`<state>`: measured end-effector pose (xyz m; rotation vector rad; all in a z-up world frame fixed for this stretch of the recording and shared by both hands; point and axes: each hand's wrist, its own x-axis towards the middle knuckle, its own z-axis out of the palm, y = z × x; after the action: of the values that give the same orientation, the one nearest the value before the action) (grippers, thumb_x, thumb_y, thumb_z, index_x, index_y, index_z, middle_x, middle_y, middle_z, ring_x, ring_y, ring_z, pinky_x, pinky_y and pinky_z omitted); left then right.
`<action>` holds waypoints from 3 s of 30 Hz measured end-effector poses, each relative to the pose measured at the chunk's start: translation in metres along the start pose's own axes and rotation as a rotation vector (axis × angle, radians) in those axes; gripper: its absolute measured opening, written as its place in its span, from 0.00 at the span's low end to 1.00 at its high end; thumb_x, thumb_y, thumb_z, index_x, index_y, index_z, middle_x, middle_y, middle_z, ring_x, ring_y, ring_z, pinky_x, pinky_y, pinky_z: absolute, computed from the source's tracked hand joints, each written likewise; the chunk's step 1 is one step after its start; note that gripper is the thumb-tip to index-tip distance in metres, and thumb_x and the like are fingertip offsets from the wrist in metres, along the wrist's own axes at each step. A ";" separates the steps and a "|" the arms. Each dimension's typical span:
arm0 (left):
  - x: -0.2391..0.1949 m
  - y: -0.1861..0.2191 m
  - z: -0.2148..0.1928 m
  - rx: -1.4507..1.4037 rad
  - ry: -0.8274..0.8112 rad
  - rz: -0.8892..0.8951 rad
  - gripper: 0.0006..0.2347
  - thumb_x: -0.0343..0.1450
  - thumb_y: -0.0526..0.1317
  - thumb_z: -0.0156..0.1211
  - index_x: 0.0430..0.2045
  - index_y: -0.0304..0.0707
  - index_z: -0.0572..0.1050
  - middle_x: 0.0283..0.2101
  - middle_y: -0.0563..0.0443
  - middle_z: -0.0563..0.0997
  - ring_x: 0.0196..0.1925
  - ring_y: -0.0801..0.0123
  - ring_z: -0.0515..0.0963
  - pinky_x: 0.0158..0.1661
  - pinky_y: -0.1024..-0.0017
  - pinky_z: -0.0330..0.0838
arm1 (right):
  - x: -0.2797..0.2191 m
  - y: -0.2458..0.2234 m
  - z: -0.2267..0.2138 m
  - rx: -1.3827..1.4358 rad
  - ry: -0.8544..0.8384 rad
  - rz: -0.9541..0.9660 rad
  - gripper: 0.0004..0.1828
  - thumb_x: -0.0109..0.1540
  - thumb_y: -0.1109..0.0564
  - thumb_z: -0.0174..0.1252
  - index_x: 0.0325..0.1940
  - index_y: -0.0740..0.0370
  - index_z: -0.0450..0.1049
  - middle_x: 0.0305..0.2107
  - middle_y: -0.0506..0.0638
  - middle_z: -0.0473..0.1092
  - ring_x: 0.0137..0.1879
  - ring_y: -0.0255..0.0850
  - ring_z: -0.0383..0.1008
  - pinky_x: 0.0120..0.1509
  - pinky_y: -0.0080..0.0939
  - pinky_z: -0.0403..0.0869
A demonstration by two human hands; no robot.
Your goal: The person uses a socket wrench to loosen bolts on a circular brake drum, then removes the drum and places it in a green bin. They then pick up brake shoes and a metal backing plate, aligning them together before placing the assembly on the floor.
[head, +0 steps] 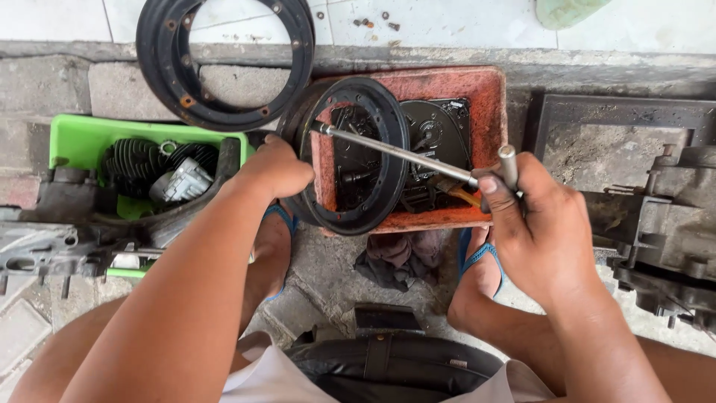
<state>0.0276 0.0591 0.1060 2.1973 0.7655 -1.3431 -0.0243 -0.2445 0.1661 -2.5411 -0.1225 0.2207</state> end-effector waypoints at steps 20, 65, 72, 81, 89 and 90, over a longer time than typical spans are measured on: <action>-0.012 -0.012 0.008 -0.041 0.095 0.089 0.36 0.75 0.42 0.51 0.76 0.33 0.38 0.37 0.43 0.77 0.28 0.63 0.71 0.26 0.64 0.59 | 0.006 0.004 -0.018 0.024 -0.130 -0.157 0.03 0.72 0.59 0.55 0.43 0.57 0.71 0.30 0.46 0.76 0.36 0.38 0.76 0.39 0.41 0.73; 0.044 -0.042 0.027 0.002 0.238 0.272 0.43 0.72 0.54 0.58 0.74 0.27 0.40 0.73 0.32 0.57 0.73 0.45 0.60 0.65 0.58 0.62 | 0.045 0.025 -0.023 -0.161 0.015 -0.716 0.03 0.75 0.68 0.55 0.49 0.69 0.75 0.43 0.58 0.76 0.47 0.53 0.77 0.51 0.51 0.72; 0.027 -0.032 0.026 -0.300 0.183 0.132 0.47 0.67 0.45 0.62 0.73 0.28 0.32 0.75 0.37 0.56 0.74 0.50 0.60 0.67 0.64 0.61 | 0.060 0.021 -0.026 -0.148 -0.205 -0.646 0.13 0.70 0.67 0.55 0.59 0.74 0.72 0.47 0.67 0.75 0.52 0.61 0.79 0.59 0.57 0.81; 0.033 -0.015 0.051 -0.673 0.473 0.113 0.27 0.64 0.30 0.51 0.61 0.28 0.57 0.55 0.35 0.76 0.60 0.45 0.75 0.59 0.56 0.73 | 0.069 0.002 -0.005 0.008 -0.059 -0.277 0.16 0.80 0.54 0.55 0.40 0.56 0.80 0.17 0.42 0.56 0.27 0.33 0.53 0.32 0.38 0.54; 0.056 -0.020 0.064 -0.656 0.629 0.201 0.21 0.64 0.39 0.53 0.51 0.28 0.63 0.52 0.33 0.76 0.57 0.39 0.74 0.56 0.49 0.69 | 0.082 0.007 -0.005 -0.101 0.062 -0.175 0.22 0.84 0.52 0.49 0.38 0.52 0.79 0.23 0.44 0.69 0.28 0.38 0.63 0.33 0.46 0.60; 0.059 -0.017 0.062 -0.616 0.638 0.206 0.24 0.62 0.37 0.50 0.54 0.26 0.62 0.54 0.30 0.74 0.59 0.36 0.71 0.59 0.48 0.66 | 0.084 0.001 -0.008 -0.049 0.013 -0.059 0.23 0.82 0.47 0.49 0.35 0.49 0.79 0.20 0.42 0.68 0.28 0.38 0.65 0.32 0.45 0.61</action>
<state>-0.0029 0.0458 0.0252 2.0873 0.9712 -0.2193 0.0597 -0.2381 0.1615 -2.5833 -0.1991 0.1798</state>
